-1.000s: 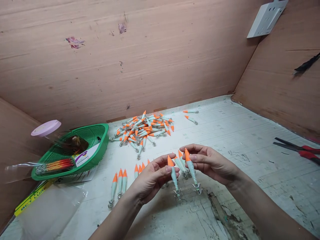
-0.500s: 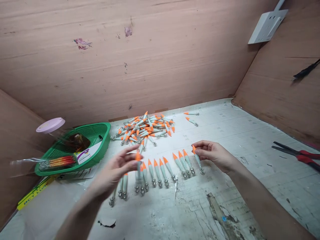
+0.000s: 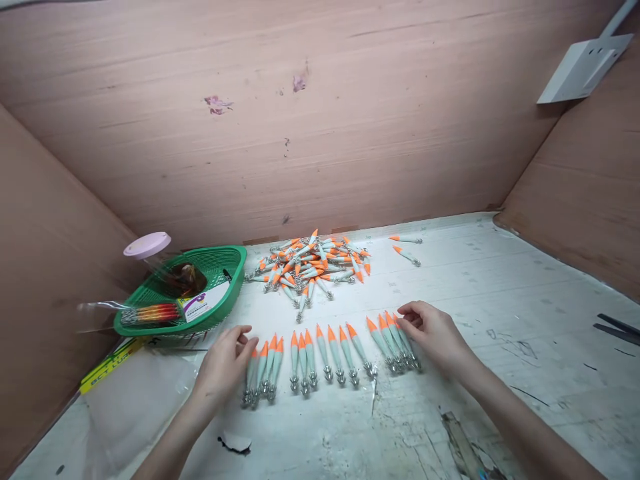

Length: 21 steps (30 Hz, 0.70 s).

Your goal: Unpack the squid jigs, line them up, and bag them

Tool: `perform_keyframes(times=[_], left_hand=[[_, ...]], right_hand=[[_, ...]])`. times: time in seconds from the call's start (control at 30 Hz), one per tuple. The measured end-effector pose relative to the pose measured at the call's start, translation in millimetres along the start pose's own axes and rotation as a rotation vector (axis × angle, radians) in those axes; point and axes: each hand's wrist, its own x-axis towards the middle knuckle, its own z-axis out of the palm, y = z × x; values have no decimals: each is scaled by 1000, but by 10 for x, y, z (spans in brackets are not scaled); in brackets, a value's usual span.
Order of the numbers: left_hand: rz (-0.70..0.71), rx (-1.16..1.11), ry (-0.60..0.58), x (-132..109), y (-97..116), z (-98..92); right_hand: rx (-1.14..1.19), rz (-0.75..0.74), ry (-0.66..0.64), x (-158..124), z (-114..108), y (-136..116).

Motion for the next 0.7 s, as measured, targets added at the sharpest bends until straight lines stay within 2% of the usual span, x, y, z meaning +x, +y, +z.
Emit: perform_keyframes(times=[0.07,0.13,0.2,0.3,0.37,0.47,0.57,0.7], left_hand=[[139,133,47,98,209,59],[235,222,-16,236,454,173],[195,321,-42,393,688,325],[113,366,-23,599,924,538],[73,379,-15,678,989,627],[36,380,-14,708,1010,688],[12,332,-26,698,1014,709],[-42,186,-30,701,1006,669]], right_hand=[[-203,-151,-21,81,69,-172],[-359,-254,-119,232,224,-420],[-412,-306,-176,430,453,-690],[-498,-300,-175,727,831,-1002],[-551,-264,-160,873,1028,-1106],[-598,-215,-151,982,1195,-1137],[-611,-185,-161,990,1242,-1121],[-571,-131,-167,946,1189,-1120]])
